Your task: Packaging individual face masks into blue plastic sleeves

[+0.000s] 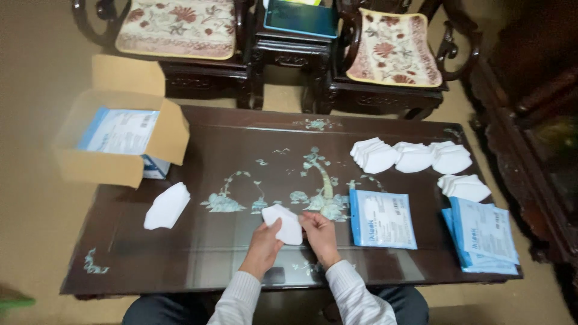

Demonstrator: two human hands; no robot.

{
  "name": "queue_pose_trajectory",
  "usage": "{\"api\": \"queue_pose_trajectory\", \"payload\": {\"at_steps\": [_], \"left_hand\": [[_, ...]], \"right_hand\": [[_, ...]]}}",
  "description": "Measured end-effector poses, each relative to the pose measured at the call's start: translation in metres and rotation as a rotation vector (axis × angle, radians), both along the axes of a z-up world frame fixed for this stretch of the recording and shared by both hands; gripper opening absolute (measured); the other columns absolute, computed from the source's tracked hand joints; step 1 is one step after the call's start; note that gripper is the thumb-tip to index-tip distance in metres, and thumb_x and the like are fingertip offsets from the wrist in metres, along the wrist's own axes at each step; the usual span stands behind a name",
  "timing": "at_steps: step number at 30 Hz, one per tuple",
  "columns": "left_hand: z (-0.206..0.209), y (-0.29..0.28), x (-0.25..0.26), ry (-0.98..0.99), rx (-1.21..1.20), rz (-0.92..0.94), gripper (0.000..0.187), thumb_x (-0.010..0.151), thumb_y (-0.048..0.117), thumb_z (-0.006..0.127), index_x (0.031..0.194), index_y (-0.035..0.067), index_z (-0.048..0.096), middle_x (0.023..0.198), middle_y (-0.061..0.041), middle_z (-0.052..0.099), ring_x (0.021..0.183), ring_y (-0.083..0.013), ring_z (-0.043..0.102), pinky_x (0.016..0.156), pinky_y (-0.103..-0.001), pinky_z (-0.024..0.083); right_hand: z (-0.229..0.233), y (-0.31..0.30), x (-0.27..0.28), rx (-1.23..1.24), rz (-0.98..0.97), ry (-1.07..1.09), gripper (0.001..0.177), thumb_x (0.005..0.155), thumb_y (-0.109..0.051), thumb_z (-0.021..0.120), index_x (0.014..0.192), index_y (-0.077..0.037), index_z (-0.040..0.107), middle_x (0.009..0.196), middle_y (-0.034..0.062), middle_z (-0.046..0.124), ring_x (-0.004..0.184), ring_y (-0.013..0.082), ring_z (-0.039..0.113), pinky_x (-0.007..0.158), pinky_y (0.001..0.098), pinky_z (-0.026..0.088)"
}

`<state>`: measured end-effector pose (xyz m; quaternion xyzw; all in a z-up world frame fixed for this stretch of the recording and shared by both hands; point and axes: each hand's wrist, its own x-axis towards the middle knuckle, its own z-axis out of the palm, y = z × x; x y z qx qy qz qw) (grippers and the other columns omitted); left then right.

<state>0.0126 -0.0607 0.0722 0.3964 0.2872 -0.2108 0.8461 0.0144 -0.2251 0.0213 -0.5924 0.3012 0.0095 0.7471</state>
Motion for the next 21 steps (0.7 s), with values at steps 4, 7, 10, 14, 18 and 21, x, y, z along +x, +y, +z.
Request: {"api": "queue_pose_trajectory", "payload": {"at_steps": [4, 7, 10, 14, 18, 21], "left_hand": [[0.022, 0.005, 0.001, 0.111, -0.002, -0.045, 0.033, 0.098, 0.011, 0.064, 0.128, -0.001, 0.061, 0.125, -0.017, 0.071, 0.11, -0.028, 0.068, 0.094, -0.04, 0.055], [0.037, 0.006, 0.001, 0.127, 0.015, -0.06, 0.035, 0.1, 0.008, 0.061, 0.132, -0.004, 0.059, 0.131, -0.019, 0.069, 0.115, -0.0309, 0.066, 0.096, -0.042, 0.056], [0.023, 0.005, 0.002, 0.121, 0.015, -0.053, 0.032, 0.099, 0.008, 0.062, 0.13, -0.002, 0.061, 0.129, -0.018, 0.07, 0.114, -0.0301, 0.067, 0.094, -0.042, 0.057], [0.03, 0.007, 0.001, 0.112, 0.007, -0.073, 0.038, 0.098, 0.009, 0.062, 0.134, -0.003, 0.06, 0.131, -0.018, 0.07, 0.115, -0.0301, 0.067, 0.098, -0.042, 0.055], [0.041, 0.01, -0.001, 0.111, 0.034, -0.112, 0.04, 0.099, 0.011, 0.061, 0.135, -0.005, 0.059, 0.134, -0.019, 0.069, 0.118, -0.0315, 0.066, 0.099, -0.043, 0.055], [0.034, 0.009, -0.002, 0.106, 0.045, -0.126, 0.036, 0.098, 0.012, 0.064, 0.13, -0.003, 0.064, 0.128, -0.015, 0.072, 0.114, -0.0282, 0.068, 0.093, -0.037, 0.056]], "right_hand": [[0.046, -0.047, -0.023, -0.837, 0.045, -0.329, 0.03, 0.094, -0.027, 0.069, 0.115, -0.006, 0.075, 0.115, 0.0094, 0.078, 0.105, 0.0197, 0.071, 0.098, 0.0331, 0.054], [0.049, -0.097, -0.028, -1.196, 0.017, -0.349, 0.039, 0.099, -0.025, 0.064, 0.129, -0.001, 0.067, 0.12, 0.0173, 0.071, 0.111, 0.0319, 0.067, 0.098, 0.0439, 0.054], [0.05, -0.127, -0.035, -1.481, 0.116, -0.207, 0.051, 0.101, -0.039, 0.059, 0.13, 0.002, 0.065, 0.122, 0.0216, 0.066, 0.113, 0.0367, 0.063, 0.095, 0.0495, 0.053], [0.038, -0.14, -0.043, -1.584, 0.19, -0.192, 0.065, 0.089, -0.052, 0.071, 0.125, 0.003, 0.067, 0.122, 0.0211, 0.065, 0.116, 0.0387, 0.061, 0.097, 0.0495, 0.051], [0.028, -0.141, -0.048, -1.591, 0.188, -0.23, 0.047, 0.092, -0.041, 0.071, 0.115, -0.001, 0.072, 0.128, 0.0211, 0.064, 0.12, 0.0391, 0.061, 0.098, 0.0512, 0.052], [0.02, -0.145, -0.046, -1.61, 0.157, -0.243, 0.031, 0.098, -0.027, 0.065, 0.1, 0.002, 0.076, 0.124, 0.0163, 0.069, 0.117, 0.036, 0.064, 0.102, 0.0466, 0.053]]}}
